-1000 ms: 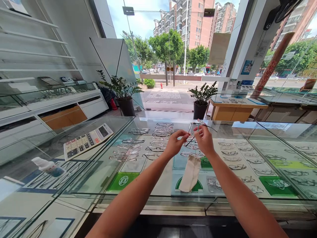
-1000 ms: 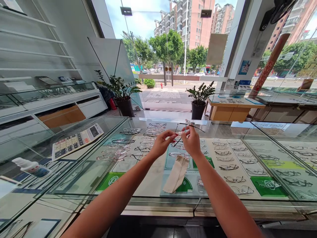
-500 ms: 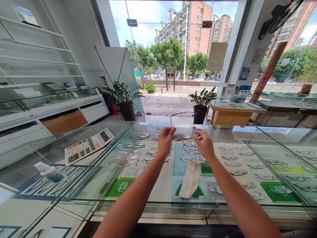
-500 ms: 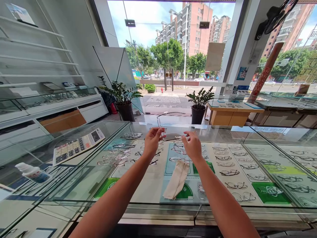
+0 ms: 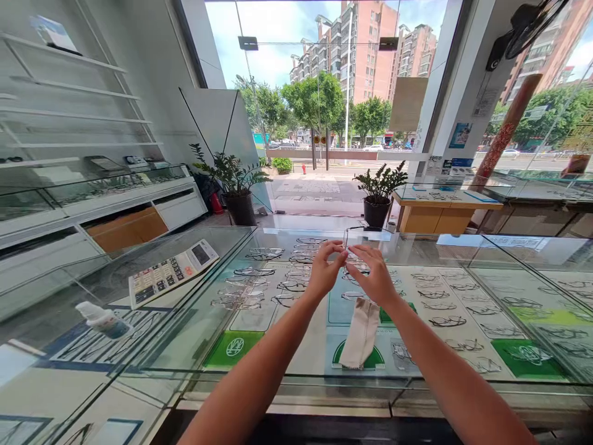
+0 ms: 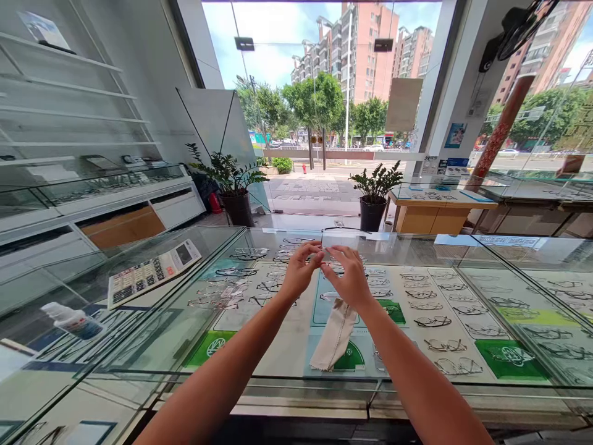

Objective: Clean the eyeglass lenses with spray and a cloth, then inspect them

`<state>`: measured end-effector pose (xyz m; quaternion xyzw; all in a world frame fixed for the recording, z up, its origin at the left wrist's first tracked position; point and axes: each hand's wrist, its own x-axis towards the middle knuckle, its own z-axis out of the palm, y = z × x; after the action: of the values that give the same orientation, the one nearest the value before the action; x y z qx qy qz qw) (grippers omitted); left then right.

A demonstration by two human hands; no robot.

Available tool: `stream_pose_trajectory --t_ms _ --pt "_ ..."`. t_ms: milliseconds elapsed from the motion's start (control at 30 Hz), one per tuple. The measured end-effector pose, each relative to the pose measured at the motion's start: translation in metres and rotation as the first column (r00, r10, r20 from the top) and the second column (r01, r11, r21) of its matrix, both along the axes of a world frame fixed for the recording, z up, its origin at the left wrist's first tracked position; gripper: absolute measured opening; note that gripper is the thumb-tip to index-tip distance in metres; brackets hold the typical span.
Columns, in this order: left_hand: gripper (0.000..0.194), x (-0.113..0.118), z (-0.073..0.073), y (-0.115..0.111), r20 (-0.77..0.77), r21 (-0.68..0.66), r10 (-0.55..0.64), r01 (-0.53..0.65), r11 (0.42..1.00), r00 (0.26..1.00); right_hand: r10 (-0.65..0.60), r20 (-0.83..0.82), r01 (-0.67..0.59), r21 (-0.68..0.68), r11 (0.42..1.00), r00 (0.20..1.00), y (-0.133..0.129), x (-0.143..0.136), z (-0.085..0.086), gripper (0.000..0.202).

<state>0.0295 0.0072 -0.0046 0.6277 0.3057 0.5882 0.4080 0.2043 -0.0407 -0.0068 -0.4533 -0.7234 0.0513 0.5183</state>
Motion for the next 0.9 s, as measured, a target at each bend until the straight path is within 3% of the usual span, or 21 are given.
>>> stream_pose_trajectory --t_ms 167,300,433,533,600,633,667,733,800,833,867,900 --pt "0.045 0.004 0.004 -0.009 0.035 -0.040 -0.117 0.119 0.992 0.992 0.193 -0.151 -0.204 -0.061 0.977 0.970 0.003 0.001 0.000 0.037" --pt "0.045 0.003 0.008 -0.017 0.030 -0.104 -0.154 0.156 0.982 0.988 0.223 -0.173 -0.240 -0.081 0.967 0.959 0.002 0.001 0.000 0.030" --pt "0.031 -0.009 0.012 -0.048 -0.224 0.059 0.058 -0.046 0.997 0.973 0.218 -0.164 -0.234 -0.085 0.968 0.962 -0.004 0.000 0.000 0.026" --pt "0.032 -0.042 0.017 -0.084 -0.313 0.247 0.302 -0.230 0.941 0.901 0.193 -0.140 -0.203 -0.067 0.977 0.971 -0.007 0.003 0.003 0.026" --pt "0.030 -0.081 0.019 -0.106 -0.275 0.354 0.500 -0.397 0.847 0.821 0.146 -0.139 -0.152 -0.035 0.988 0.980 -0.005 0.008 0.004 0.025" --pt "0.027 -0.106 0.019 -0.114 -0.232 0.400 0.617 -0.505 0.765 0.752 0.120 -0.147 -0.124 -0.015 0.992 0.982 -0.004 0.010 0.005 0.025" --pt "0.024 -0.134 0.017 -0.121 -0.181 0.442 0.740 -0.619 0.649 0.648 0.103 -0.151 -0.103 0.004 0.995 0.983 -0.003 0.011 0.005 0.024" --pt "0.031 -0.193 0.012 -0.128 -0.065 0.460 0.935 -0.821 0.339 0.350 0.089 -0.143 -0.084 0.038 0.996 0.986 0.000 0.014 0.004 0.024" --pt "0.051 -0.251 0.003 -0.126 -0.066 0.412 0.995 -0.906 0.100 0.080 0.085 -0.117 -0.078 0.064 0.995 0.989 0.002 0.014 0.003 0.025" --pt "0.059 -0.276 -0.002 -0.123 -0.099 0.382 0.995 -0.924 0.032 -0.007 0.079 -0.108 -0.071 0.075 0.995 0.991 0.002 0.015 0.002 0.026" --pt "0.065 -0.299 -0.007 -0.119 -0.157 0.354 0.986 -0.935 0.008 -0.051 0.073 -0.104 -0.064 0.083 0.994 0.992 0.002 0.015 0.002 0.027" --pt "0.069 -0.318 -0.013 -0.115 -0.237 0.322 0.970 -0.946 0.037 -0.043 0.066 -0.105 -0.057 0.090 0.994 0.992 0.002 0.015 0.001 0.027"
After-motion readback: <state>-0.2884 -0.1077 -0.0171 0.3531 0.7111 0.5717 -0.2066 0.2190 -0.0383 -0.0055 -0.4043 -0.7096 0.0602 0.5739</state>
